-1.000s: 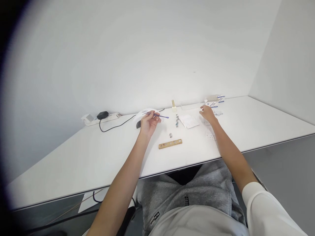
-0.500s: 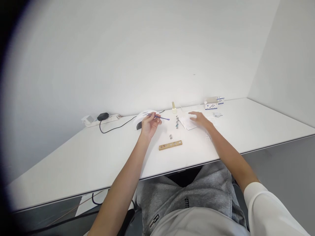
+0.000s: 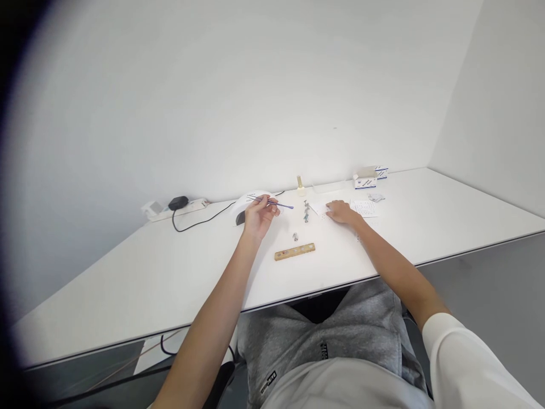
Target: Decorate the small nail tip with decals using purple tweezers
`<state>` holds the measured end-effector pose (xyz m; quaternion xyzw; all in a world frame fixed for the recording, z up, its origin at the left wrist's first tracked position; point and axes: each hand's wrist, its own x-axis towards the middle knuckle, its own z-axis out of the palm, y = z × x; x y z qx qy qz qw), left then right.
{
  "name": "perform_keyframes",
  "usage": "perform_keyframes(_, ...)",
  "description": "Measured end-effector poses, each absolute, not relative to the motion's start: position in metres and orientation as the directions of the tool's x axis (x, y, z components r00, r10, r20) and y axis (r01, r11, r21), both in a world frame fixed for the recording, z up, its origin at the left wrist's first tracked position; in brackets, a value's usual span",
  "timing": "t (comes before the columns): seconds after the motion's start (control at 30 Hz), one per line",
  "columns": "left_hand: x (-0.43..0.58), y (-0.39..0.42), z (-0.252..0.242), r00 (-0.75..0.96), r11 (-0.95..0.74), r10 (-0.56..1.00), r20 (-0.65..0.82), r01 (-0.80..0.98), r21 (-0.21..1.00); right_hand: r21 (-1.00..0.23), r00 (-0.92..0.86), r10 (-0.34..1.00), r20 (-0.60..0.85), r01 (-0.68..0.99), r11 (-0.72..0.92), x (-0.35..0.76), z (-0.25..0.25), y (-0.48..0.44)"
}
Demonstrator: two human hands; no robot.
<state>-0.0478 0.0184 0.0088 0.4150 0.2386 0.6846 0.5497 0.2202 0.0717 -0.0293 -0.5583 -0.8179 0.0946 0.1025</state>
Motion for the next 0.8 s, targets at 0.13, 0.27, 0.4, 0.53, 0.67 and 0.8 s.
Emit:
perform_keyframes(0.13, -0.047, 0.018, 0.009, -0.044, -0.281, 0.949, 0.311, -0.563, 0.777, -0.267, -0.411, 0.900, 0.145, 0.860, 0.435, 0.215, -0.036, 0.074)
perform_keyframes(0.27, -0.047, 0.017, 0.010, -0.042, -0.278, 0.951, 0.308, -0.554, 0.784, -0.256, -0.448, 0.889, 0.098, 0.852, 0.457, 0.209, -0.036, 0.070)
perform_keyframes(0.4, -0.046, 0.018, 0.010, -0.044, -0.277, 0.952, 0.304, -0.554, 0.785, -0.217, -0.408, 0.907, 0.101, 0.881, 0.420, 0.206, -0.029, 0.066)
perform_keyframes(0.53, -0.047, 0.019, 0.009, -0.043, -0.275, 0.952, 0.303, -0.553, 0.786, -0.235, -0.316, 0.934, 0.165, 0.908, 0.348, 0.208, -0.028, 0.069)
perform_keyframes(0.67, -0.047, 0.020, 0.010, -0.043, -0.277, 0.952, 0.305, -0.549, 0.788, -0.301, -0.248, 0.933, 0.260, 0.897, 0.323, 0.214, -0.033, 0.077)
perform_keyframes(0.8, -0.046, 0.018, 0.010, -0.038, -0.276, 0.951, 0.308, -0.559, 0.782, -0.348, -0.216, 0.940, 0.265, 0.888, 0.302, 0.219, -0.040, 0.079)
